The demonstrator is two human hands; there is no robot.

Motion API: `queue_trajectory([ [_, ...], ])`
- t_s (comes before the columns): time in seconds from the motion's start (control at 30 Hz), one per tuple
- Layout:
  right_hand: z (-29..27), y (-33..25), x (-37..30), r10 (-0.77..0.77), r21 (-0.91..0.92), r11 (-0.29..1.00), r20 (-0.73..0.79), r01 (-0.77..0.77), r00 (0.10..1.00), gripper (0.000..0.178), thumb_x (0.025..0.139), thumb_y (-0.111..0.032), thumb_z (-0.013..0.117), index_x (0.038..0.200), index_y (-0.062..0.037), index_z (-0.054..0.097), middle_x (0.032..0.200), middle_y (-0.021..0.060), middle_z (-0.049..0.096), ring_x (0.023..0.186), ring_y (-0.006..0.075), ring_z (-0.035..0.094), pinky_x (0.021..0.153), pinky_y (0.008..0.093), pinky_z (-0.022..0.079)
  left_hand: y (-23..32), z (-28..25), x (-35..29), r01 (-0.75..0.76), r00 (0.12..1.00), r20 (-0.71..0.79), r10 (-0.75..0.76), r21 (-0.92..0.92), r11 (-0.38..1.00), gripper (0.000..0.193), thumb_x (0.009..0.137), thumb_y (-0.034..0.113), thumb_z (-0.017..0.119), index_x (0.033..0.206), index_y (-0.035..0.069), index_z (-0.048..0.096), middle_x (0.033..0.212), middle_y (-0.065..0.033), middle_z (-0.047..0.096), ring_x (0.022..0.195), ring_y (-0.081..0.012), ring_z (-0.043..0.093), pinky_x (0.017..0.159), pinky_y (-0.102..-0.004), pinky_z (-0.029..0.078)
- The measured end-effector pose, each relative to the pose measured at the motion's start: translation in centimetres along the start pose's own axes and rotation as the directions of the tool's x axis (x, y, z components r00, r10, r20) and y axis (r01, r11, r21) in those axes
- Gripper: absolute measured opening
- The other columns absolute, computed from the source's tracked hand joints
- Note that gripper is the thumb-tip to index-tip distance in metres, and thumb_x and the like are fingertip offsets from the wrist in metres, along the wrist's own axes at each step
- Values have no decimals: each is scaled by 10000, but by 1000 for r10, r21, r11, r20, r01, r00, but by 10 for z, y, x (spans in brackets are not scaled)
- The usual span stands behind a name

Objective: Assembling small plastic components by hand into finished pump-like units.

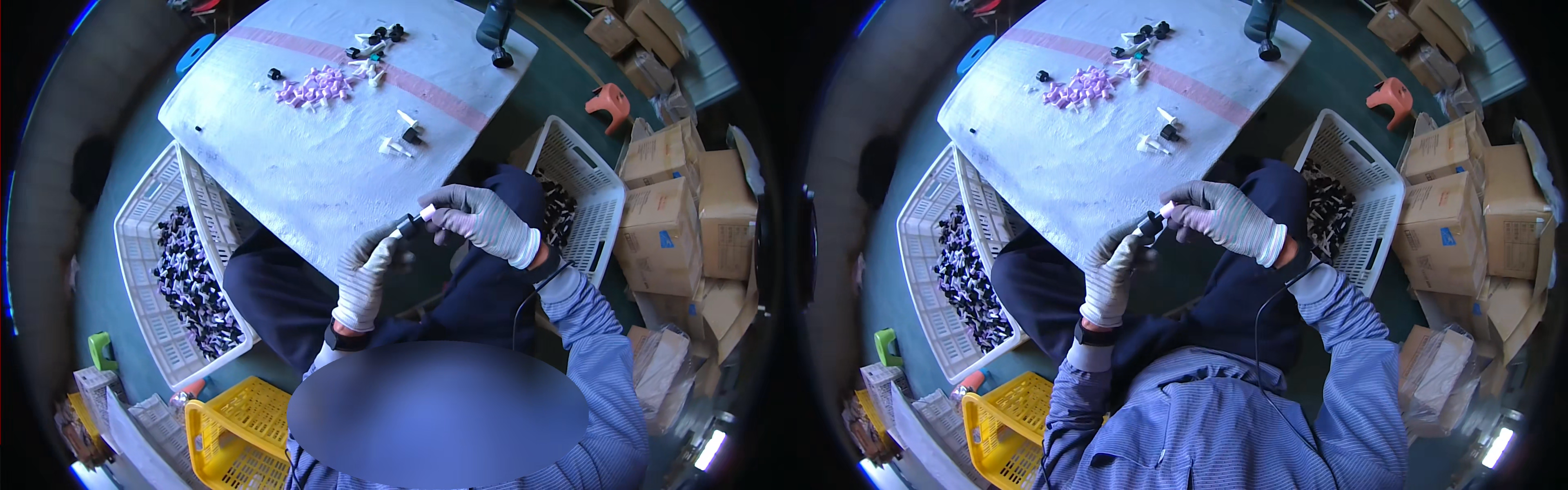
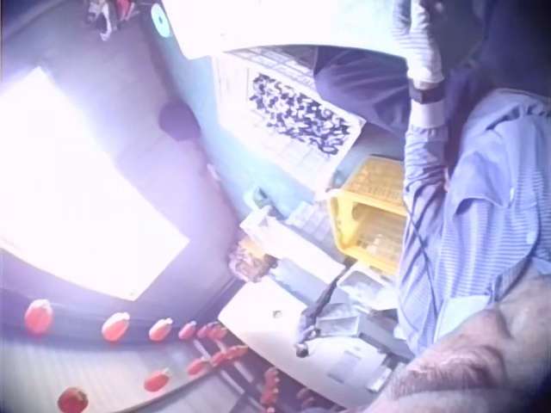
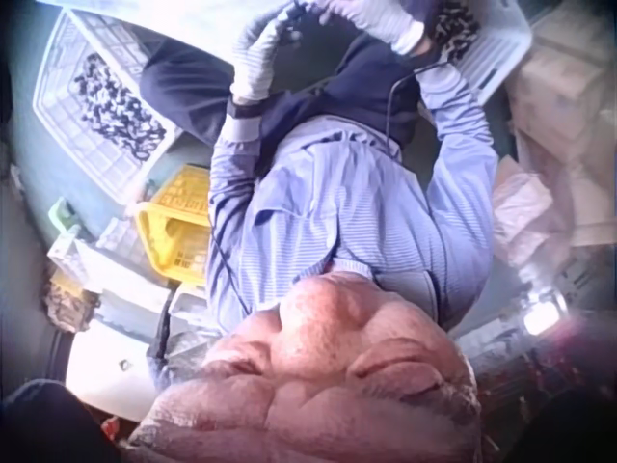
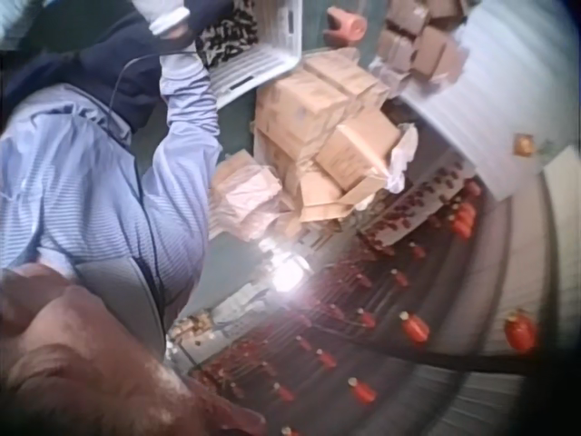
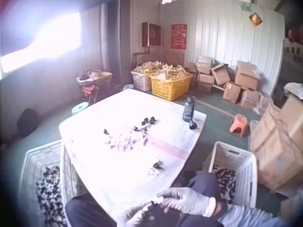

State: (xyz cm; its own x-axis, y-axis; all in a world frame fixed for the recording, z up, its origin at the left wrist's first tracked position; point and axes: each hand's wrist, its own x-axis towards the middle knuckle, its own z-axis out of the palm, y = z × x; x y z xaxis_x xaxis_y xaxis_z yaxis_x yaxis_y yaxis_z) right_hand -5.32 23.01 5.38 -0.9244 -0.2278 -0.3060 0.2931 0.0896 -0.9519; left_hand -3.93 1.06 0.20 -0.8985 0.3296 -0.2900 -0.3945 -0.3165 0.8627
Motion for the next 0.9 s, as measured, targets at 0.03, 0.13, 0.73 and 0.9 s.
queue_trajectory([
  [0.03, 1, 3, -1, -29, 22, 999, -24, 29, 999, 323, 939, -202, 643, 1189, 1, 620, 895, 22, 668, 735, 60, 620, 665, 200, 484, 1, 2, -2, 29, 1000, -1, -29, -30, 999, 375, 942, 193, 642, 1241, -26, 583, 955, -42, 670, 850, -114, 642, 809, -263, 527],
  [0.13, 11, -3, -10, -19, -90, 996, 20, 21, 1000, 316, 945, -201, 632, 1202, -17, 623, 887, 17, 667, 723, 53, 610, 647, 196, 478, -7, 4, -7, -32, 998, 56, 37, -78, 996, 453, 911, 148, 678, 1306, -21, 533, 1017, -39, 655, 878, -98, 618, 803, -239, 509],
  [0.73, 37, -5, -7, -46, 27, 999, 12, 45, 999, 317, 964, -137, 567, 1240, 18, 593, 909, 24, 670, 744, 66, 607, 708, 211, 502, -26, -19, -18, 36, 980, 198, -9, -131, 991, 470, 910, 258, 681, 1275, -5, 544, 1013, -36, 650, 863, -99, 611, 796, -250, 500],
  [0.9, 41, 4, 5, -47, 71, 997, 81, 41, 996, 323, 975, -119, 518, 1247, 50, 559, 919, 40, 652, 764, 86, 621, 752, 223, 501, -23, -41, -14, 104, 994, 89, -64, -565, 819, 449, 919, 218, 666, 1292, 14, 522, 973, -34, 635, 824, -106, 623, 739, -249, 534],
])
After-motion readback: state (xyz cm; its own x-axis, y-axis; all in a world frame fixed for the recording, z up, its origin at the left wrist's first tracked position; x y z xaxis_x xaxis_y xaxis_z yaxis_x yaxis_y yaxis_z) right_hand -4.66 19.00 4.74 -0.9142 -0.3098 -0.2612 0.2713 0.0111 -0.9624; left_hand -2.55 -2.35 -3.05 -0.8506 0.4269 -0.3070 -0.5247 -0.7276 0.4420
